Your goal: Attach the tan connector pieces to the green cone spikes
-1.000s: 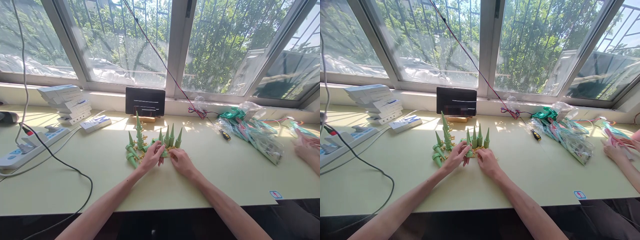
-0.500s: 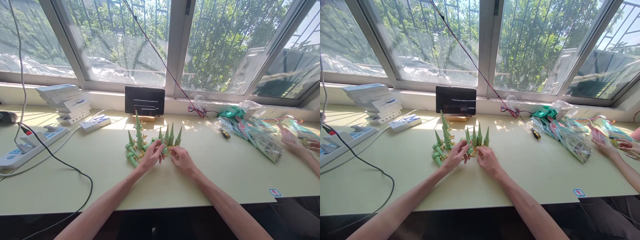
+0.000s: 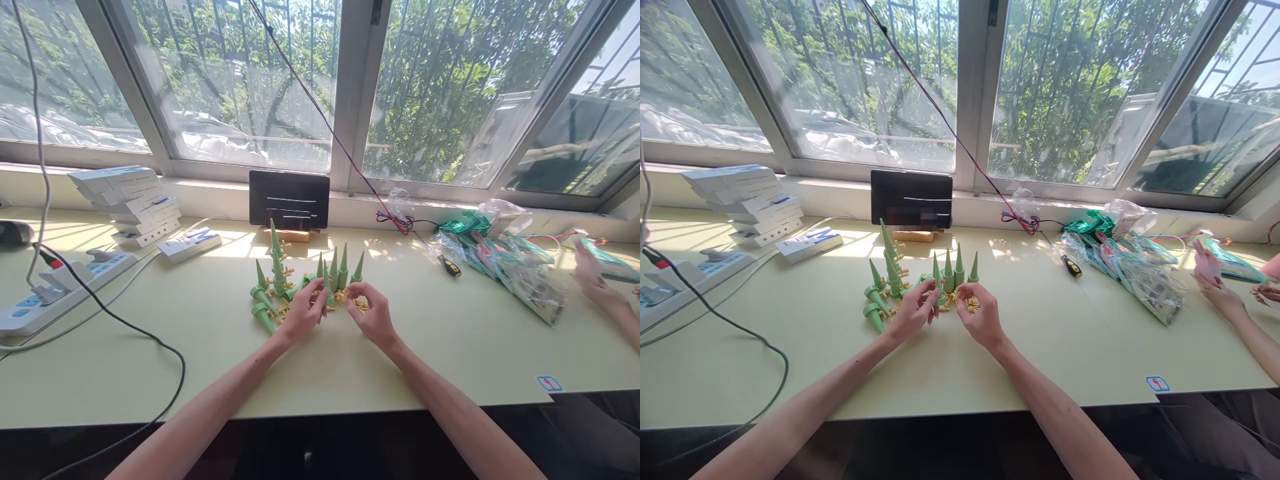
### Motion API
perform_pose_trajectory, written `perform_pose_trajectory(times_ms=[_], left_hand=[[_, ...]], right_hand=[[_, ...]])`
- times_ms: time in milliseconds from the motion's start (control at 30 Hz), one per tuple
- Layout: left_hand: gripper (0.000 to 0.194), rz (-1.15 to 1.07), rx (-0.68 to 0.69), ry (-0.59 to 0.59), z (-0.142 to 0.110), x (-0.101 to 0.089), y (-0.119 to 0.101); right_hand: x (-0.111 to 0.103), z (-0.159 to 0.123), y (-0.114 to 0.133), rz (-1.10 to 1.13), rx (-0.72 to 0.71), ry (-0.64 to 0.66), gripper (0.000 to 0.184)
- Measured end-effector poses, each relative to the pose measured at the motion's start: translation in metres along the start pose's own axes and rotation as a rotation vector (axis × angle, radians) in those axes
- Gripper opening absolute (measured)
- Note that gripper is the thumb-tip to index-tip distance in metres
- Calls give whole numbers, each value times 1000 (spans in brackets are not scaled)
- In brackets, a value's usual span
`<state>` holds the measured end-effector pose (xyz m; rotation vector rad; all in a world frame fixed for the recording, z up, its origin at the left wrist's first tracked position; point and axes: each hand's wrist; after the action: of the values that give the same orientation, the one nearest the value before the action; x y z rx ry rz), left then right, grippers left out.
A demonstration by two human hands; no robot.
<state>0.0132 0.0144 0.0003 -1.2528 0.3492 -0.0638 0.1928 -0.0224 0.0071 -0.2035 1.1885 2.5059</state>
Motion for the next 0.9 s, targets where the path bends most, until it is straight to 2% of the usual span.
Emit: perform_pose_trajectory(times_ms=[233,500,900], left_hand=[[30,85,16,16,-1,1,-2],[27,126,35,69,-1,0,-3],[34,192,44,99,-2,-1,-2]], right_hand=[[3,-4,0,116,25,82,20],[3,-4,-2,130,33,78,19],[3,-4,-3,154,38,89,19]])
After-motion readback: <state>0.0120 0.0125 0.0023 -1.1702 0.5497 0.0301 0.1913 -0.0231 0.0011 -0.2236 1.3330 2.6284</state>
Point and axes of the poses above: each hand's wrist, its own z-axis towards the middle knuckle, its own x-axis out of the palm, y = z × x, and after that the axes turned 2 degrees about -x, right-handed
